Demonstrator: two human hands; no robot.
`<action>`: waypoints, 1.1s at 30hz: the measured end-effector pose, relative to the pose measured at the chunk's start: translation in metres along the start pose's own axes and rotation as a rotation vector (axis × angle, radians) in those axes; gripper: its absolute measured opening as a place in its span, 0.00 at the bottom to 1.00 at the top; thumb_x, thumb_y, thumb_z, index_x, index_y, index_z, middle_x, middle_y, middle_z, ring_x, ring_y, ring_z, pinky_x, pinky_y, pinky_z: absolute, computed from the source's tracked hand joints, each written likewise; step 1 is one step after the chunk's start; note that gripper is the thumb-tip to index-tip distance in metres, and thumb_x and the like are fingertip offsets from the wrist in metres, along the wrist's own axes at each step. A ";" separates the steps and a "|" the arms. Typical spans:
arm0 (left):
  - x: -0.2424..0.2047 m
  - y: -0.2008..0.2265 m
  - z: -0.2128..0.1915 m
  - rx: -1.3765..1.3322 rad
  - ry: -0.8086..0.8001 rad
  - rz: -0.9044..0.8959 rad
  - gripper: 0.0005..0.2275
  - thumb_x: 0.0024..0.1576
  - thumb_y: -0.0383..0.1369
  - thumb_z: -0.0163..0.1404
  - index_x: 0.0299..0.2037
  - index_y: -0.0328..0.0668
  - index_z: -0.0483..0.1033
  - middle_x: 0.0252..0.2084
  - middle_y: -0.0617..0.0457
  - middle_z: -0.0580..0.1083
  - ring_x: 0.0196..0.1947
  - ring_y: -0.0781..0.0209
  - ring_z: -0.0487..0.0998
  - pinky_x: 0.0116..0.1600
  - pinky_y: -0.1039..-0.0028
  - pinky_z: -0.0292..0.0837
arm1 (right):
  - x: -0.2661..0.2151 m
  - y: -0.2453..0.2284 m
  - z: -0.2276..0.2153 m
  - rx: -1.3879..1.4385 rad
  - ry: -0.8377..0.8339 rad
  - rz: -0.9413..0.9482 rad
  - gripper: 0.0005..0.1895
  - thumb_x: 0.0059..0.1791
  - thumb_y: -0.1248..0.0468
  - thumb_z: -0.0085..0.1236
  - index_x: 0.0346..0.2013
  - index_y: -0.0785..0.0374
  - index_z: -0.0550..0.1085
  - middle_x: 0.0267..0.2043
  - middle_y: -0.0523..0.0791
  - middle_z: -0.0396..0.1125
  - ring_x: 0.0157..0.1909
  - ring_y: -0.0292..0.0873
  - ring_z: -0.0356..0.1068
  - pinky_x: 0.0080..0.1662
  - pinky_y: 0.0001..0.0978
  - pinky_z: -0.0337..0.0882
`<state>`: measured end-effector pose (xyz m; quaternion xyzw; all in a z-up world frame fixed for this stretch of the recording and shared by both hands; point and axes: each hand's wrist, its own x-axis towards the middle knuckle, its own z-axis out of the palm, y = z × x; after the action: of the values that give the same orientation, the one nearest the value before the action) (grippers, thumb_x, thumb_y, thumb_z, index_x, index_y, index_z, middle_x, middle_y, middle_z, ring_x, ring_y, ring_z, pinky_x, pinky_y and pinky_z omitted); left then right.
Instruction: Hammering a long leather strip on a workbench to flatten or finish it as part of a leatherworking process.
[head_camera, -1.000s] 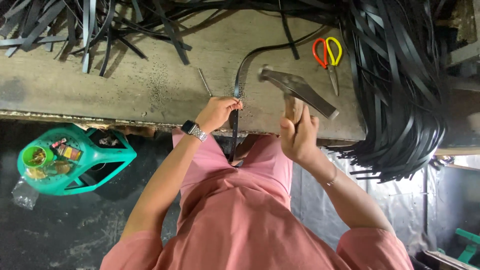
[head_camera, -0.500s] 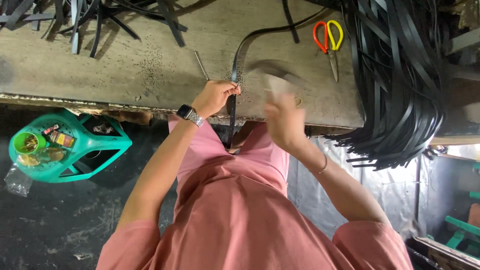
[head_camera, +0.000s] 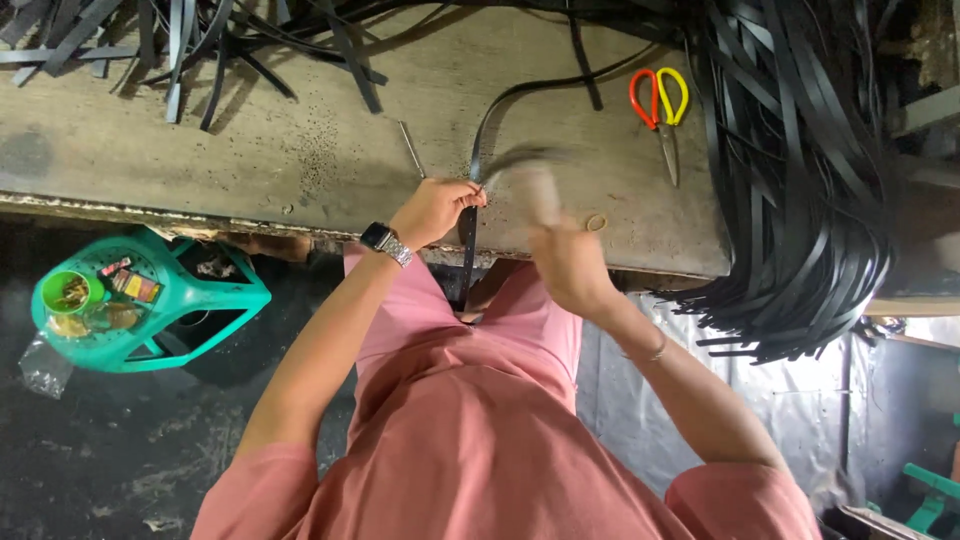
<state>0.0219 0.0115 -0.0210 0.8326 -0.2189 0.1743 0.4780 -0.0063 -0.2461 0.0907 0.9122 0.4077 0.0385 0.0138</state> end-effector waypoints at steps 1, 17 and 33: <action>-0.001 0.007 -0.004 0.001 0.000 -0.001 0.10 0.62 0.28 0.57 0.27 0.36 0.78 0.31 0.50 0.82 0.33 0.50 0.83 0.41 0.71 0.78 | -0.007 -0.002 0.001 0.001 0.000 0.000 0.10 0.44 0.70 0.56 0.18 0.57 0.70 0.16 0.47 0.64 0.19 0.50 0.68 0.21 0.40 0.66; -0.001 0.009 -0.007 -0.044 -0.042 -0.005 0.09 0.62 0.24 0.54 0.28 0.31 0.77 0.30 0.46 0.81 0.30 0.49 0.83 0.37 0.71 0.77 | 0.004 -0.015 -0.028 0.627 0.413 0.266 0.23 0.56 0.43 0.46 0.28 0.58 0.66 0.17 0.46 0.69 0.22 0.53 0.70 0.32 0.45 0.69; -0.006 0.001 -0.006 0.054 -0.069 0.022 0.13 0.63 0.27 0.55 0.25 0.32 0.74 0.32 0.44 0.81 0.28 0.48 0.82 0.31 0.72 0.76 | -0.009 -0.009 -0.002 0.526 -0.051 0.374 0.25 0.56 0.40 0.44 0.34 0.60 0.65 0.18 0.55 0.66 0.28 0.67 0.72 0.31 0.57 0.68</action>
<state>0.0161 0.0177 -0.0204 0.8483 -0.2398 0.1564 0.4454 -0.0194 -0.2467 0.0914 0.9442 0.2287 -0.0890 -0.2197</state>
